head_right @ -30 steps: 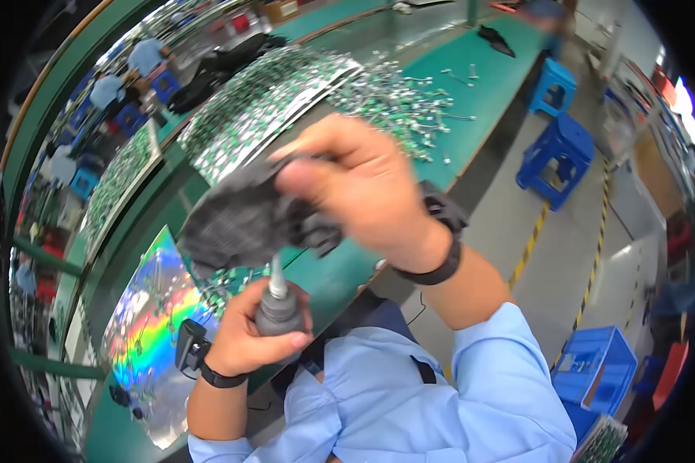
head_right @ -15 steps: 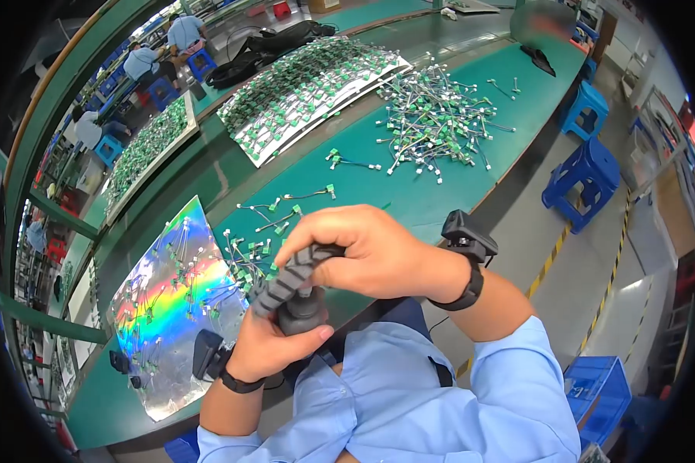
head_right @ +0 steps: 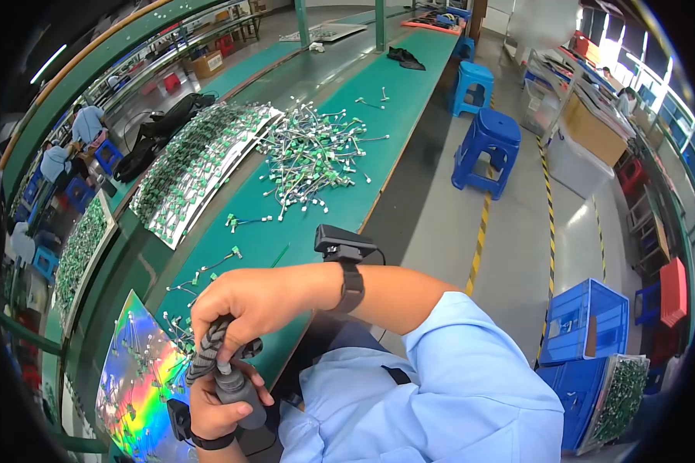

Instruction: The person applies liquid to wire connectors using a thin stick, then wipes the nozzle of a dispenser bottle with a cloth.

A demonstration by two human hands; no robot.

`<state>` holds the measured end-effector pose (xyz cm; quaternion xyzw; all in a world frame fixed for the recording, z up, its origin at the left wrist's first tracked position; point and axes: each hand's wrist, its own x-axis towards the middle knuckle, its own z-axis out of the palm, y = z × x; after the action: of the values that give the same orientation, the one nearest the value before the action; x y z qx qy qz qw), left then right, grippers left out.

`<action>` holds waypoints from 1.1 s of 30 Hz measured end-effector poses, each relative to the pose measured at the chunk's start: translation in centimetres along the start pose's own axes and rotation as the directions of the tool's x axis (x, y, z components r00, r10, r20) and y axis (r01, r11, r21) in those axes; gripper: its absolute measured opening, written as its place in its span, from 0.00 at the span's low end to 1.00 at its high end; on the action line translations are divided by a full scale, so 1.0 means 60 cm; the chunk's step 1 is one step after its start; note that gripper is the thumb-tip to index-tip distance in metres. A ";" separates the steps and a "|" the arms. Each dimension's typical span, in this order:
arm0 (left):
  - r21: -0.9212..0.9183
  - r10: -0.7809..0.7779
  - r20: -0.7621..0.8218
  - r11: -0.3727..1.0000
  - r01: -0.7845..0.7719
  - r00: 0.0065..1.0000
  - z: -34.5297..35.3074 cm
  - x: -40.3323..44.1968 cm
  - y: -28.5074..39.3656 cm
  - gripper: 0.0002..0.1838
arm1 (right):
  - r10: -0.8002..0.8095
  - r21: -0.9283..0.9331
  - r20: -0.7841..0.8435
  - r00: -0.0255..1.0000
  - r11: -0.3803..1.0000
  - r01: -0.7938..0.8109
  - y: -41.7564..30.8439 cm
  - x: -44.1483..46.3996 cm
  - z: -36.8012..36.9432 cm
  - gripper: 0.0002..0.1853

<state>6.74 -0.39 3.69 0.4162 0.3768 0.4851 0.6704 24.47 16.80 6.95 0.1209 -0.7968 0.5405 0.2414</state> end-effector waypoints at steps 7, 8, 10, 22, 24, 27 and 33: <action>-0.049 -0.002 0.023 0.999 0.003 1.000 -0.016 -0.020 -0.006 0.33 | -0.175 -0.089 0.028 0.984 0.980 0.176 -0.001 0.017 0.014 0.11; -0.049 -0.020 0.068 0.999 0.024 0.997 -0.030 -0.021 -0.012 0.35 | -0.216 -0.105 0.037 0.976 0.970 0.218 0.000 0.018 0.017 0.12; 0.014 0.000 0.041 1.000 0.000 0.999 -0.032 -0.023 -0.015 0.35 | -0.205 -0.209 0.045 0.978 0.955 0.210 -0.003 0.020 0.016 0.15; 0.993 0.532 -0.024 0.111 -0.042 0.846 0.004 -0.013 -0.003 0.26 | 0.185 -0.431 -0.170 0.968 0.869 -0.242 0.031 -0.012 0.035 0.22; 0.999 0.520 -0.030 -0.001 0.036 0.853 -0.006 -0.017 -0.008 0.26 | 0.281 -0.359 -0.219 0.934 0.867 -0.345 0.038 -0.018 0.041 0.23; 1.000 0.591 0.029 -0.022 -0.020 0.806 -0.008 -0.008 -0.012 0.25 | 0.343 -0.064 -0.308 0.887 0.923 -0.379 0.051 -0.023 0.056 0.23; 0.999 0.575 -0.036 0.028 0.024 0.818 -0.011 -0.019 0.001 0.29 | 0.505 0.512 -0.569 0.650 0.835 -0.201 0.045 -0.036 0.013 0.16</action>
<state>5.83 -1.33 3.60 0.6980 0.6466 0.3077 -0.0038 24.89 16.96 3.42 -0.2011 -0.5283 0.7352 0.3740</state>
